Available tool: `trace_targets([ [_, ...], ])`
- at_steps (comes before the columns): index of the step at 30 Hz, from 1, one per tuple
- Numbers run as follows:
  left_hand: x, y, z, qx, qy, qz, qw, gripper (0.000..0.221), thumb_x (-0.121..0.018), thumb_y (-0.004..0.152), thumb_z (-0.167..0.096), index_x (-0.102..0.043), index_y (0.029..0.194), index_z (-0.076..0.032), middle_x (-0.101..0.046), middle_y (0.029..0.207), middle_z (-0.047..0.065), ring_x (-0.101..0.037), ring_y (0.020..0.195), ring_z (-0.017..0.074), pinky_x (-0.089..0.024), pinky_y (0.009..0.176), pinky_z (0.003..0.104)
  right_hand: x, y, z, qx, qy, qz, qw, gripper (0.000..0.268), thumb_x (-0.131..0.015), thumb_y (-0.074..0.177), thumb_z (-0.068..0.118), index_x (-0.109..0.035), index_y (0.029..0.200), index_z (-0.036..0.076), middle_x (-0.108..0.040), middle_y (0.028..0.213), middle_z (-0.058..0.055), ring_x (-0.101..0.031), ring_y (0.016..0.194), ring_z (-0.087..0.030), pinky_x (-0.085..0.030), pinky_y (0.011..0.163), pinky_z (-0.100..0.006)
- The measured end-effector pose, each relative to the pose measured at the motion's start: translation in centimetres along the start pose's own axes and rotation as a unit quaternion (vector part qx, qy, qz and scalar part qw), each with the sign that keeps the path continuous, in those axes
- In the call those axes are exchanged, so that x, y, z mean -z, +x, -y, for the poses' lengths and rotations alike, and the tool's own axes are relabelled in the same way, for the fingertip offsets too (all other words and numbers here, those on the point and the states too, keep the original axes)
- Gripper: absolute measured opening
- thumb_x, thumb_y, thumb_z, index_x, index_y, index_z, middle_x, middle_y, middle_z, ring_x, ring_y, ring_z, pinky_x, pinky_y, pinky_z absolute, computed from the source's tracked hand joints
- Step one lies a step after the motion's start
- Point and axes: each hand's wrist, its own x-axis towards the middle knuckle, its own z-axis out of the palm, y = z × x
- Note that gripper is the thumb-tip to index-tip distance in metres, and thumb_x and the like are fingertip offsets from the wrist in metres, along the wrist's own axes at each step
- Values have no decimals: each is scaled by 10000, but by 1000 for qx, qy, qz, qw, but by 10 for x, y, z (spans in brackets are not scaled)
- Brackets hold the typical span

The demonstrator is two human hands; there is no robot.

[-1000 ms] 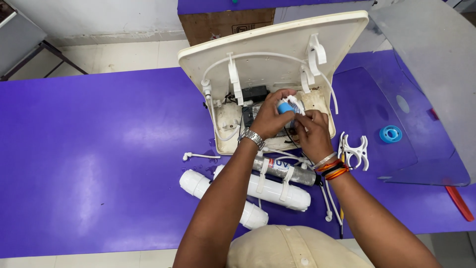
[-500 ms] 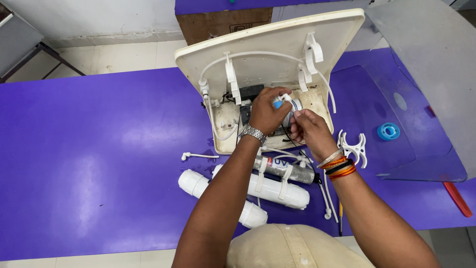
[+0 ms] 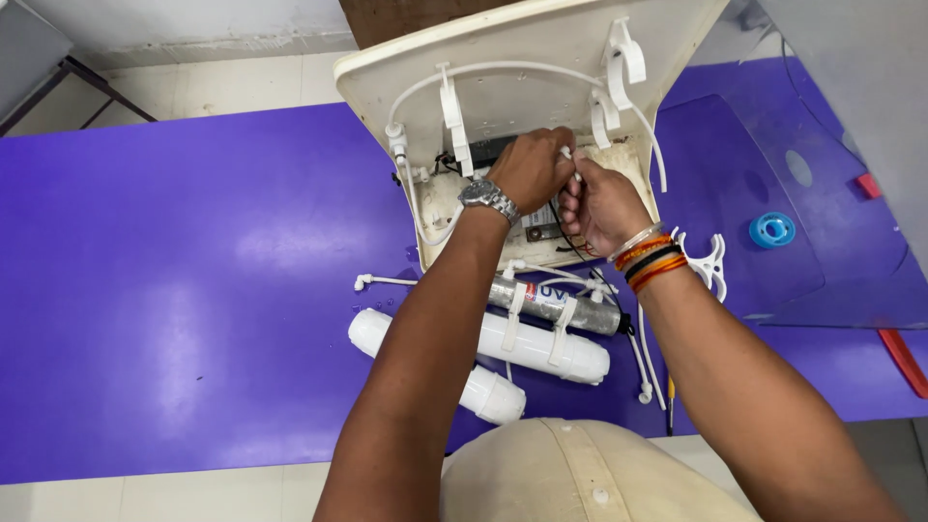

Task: The recorder disassembles the outer casing and internal filter components of a water purification system using a screwdriver and hands.

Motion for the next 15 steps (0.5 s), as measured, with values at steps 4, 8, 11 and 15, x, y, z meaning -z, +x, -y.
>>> trace_targets([
  [4,0,4,1,14,8,-18,1000,211,-618,899,-209,-673,1028,-51,-722,974,219,-696,882,404,-547,807,490,6,15,-2,5,50,19,999,453,-510,1052,452,-416,716,163,-420,612,21,-413,540,-128,-355,479,-268],
  [8,-5,10,5,-4,12,-16,1000,217,-631,892,-234,-688,995,-51,-731,963,222,-700,910,402,-551,837,478,10,23,-9,27,109,14,994,429,-554,1048,405,-404,715,180,-359,570,36,-376,505,-114,-302,437,-250],
  [11,-4,15,3,0,10,14,1000,238,-641,884,-254,-691,1003,-54,-725,978,233,-701,906,403,-553,838,470,12,23,-15,34,174,7,984,396,-561,1052,350,-424,731,163,-374,585,31,-387,519,-114,-318,450,-254],
  [15,-8,19,2,-9,25,17,999,241,-639,887,-251,-691,1020,-57,-728,992,235,-703,925,400,-551,859,469,17,29,-25,48,216,14,975,395,-564,1051,356,-422,732,171,-368,577,37,-365,505,-103,-305,440,-243],
])
